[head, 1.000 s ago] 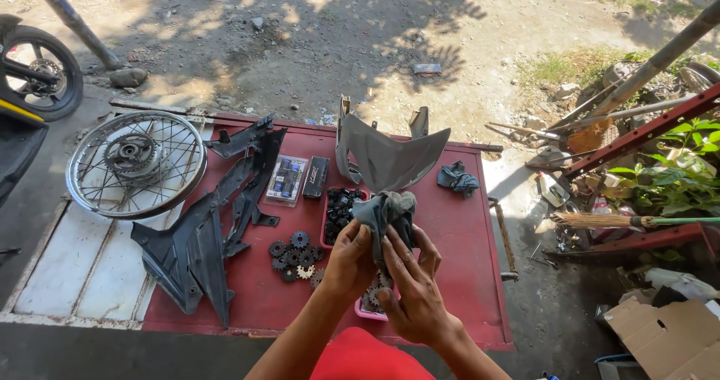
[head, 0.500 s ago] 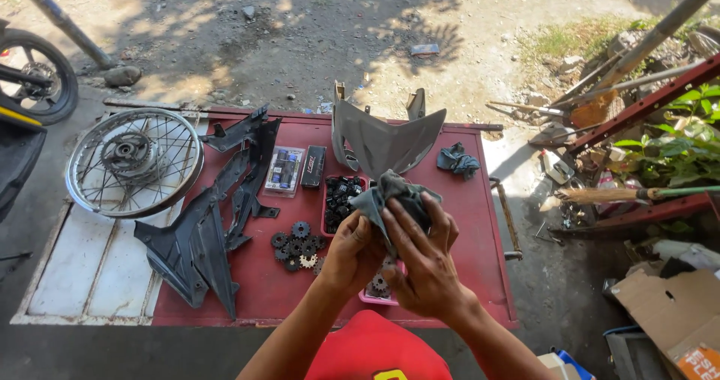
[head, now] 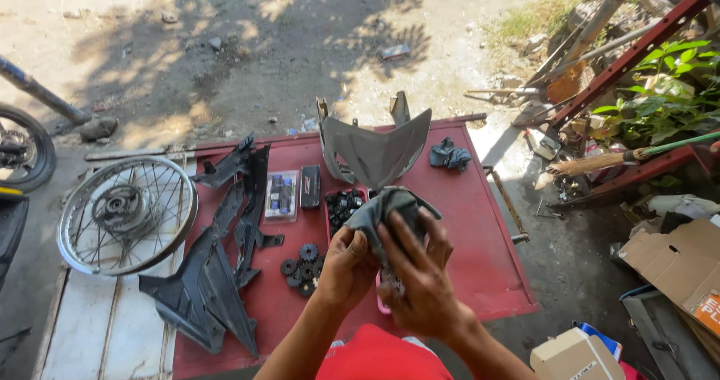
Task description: Cleaning motorcycle engine gears using a cloth.
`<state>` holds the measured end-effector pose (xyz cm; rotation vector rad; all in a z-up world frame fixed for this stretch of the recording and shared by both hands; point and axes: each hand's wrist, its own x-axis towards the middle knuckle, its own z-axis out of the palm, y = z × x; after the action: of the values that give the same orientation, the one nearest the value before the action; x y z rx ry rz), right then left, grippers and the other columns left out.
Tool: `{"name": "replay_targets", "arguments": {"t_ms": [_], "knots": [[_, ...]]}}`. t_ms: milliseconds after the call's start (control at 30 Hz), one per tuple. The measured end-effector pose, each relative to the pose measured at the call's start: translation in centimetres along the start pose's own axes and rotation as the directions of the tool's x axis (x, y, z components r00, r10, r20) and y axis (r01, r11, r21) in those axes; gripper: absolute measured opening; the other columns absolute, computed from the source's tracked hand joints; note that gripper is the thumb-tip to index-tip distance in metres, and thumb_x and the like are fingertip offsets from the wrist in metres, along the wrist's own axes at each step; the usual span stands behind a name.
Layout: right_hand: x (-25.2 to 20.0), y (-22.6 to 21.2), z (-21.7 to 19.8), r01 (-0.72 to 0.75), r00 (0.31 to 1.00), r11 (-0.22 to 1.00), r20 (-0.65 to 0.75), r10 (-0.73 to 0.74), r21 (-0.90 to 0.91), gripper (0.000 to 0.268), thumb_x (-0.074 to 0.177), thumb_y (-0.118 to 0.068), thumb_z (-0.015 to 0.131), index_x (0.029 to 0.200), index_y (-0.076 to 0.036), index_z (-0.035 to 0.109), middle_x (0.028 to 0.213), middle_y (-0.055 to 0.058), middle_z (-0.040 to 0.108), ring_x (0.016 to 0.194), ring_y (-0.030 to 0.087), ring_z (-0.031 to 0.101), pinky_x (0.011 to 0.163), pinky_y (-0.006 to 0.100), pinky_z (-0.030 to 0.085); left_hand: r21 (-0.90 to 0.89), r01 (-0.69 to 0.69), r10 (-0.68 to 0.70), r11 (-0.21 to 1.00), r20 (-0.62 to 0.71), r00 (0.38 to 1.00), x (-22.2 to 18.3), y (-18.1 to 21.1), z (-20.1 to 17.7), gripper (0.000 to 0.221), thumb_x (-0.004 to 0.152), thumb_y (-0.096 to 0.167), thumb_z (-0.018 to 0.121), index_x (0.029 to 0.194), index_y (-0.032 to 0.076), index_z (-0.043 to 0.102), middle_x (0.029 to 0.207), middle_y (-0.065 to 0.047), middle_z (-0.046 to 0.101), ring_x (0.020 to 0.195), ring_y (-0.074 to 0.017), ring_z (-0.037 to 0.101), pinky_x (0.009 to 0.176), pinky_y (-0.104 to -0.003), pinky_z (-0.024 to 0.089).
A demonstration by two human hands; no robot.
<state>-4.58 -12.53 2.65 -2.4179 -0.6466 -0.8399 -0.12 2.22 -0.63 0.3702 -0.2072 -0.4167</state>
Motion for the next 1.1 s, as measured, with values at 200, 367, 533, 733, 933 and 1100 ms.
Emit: {"name": "replay_targets", "arguments": {"t_ms": [200,367,533,733,933,1100], "knots": [[1.1,0.4,-1.3,-0.075,0.997,0.997,0.011,0.075,0.008,0.060,0.107,-0.047,0.036,0.152,-0.010,0.051,0.169,0.020,0.027,0.154,0.049,0.021,0.115,0.061,0.024,0.086,0.099,-0.101,0.991,0.014,0.995,-0.6,-1.9,-0.1,0.061,0.100,0.023,0.069,0.149,-0.005,0.046,0.129,-0.017,0.066,0.107,-0.0193,0.066,0.092,-0.030,0.054],[-0.8,0.0,-2.2,-0.010,0.999,0.995,0.048,0.006,0.094,0.063,0.107,-0.051,0.036,0.154,-0.011,0.049,0.170,0.020,0.021,0.153,0.046,0.022,0.117,0.059,0.024,0.037,-0.052,0.051,0.998,0.016,0.999,-0.1,-3.2,0.1,0.045,0.101,0.016,0.069,0.139,-0.001,0.054,0.135,-0.016,0.064,0.122,-0.0255,0.063,0.111,-0.040,0.048],[-0.7,2.7,-2.7,0.035,0.999,0.996,0.038,-0.038,0.077,0.063,0.109,-0.055,0.028,0.157,-0.017,0.045,0.172,0.012,0.021,0.156,0.042,0.020,0.117,0.059,0.024,0.058,-0.049,0.056,0.997,-0.129,0.990,-0.9,-6.5,-1.0,0.033,0.098,0.009,0.070,0.128,-0.001,0.064,0.120,-0.012,0.072,0.106,-0.0202,0.068,0.095,-0.035,0.054],[-1.5,3.0,-3.6,0.061,0.992,0.993,0.104,-0.072,0.101,0.073,0.109,-0.059,0.017,0.158,-0.009,0.038,0.167,0.007,0.037,0.155,0.040,0.021,0.120,0.058,0.021,-0.042,-0.208,0.206,0.977,-0.046,0.977,-0.5,-6.7,-1.0,0.050,0.099,0.024,0.070,0.139,0.000,0.052,0.127,-0.015,0.068,0.116,-0.0261,0.067,0.108,-0.044,0.051],[0.3,2.8,-3.5,0.101,0.987,0.979,0.105,-0.121,0.178,0.071,0.109,-0.056,0.025,0.157,-0.007,0.039,0.167,0.011,0.038,0.158,0.041,0.019,0.118,0.056,0.023,0.075,-0.182,0.186,0.981,-0.066,0.980,-1.3,-6.4,0.6,0.061,0.098,0.025,0.071,0.148,0.001,0.046,0.132,-0.016,0.065,0.117,-0.0231,0.064,0.107,-0.041,0.049],[-0.4,0.4,-3.6,0.052,0.973,0.961,0.204,-0.110,0.272,0.064,0.106,-0.046,0.037,0.150,0.000,0.047,0.162,0.019,0.044,0.152,0.049,0.025,0.117,0.063,0.020,0.065,-0.190,0.198,0.980,-0.160,0.967,-2.0,-4.1,-1.2,0.048,0.103,0.028,0.061,0.141,0.000,0.051,0.125,-0.014,0.067,0.106,-0.0209,0.068,0.095,-0.036,0.055]]}}
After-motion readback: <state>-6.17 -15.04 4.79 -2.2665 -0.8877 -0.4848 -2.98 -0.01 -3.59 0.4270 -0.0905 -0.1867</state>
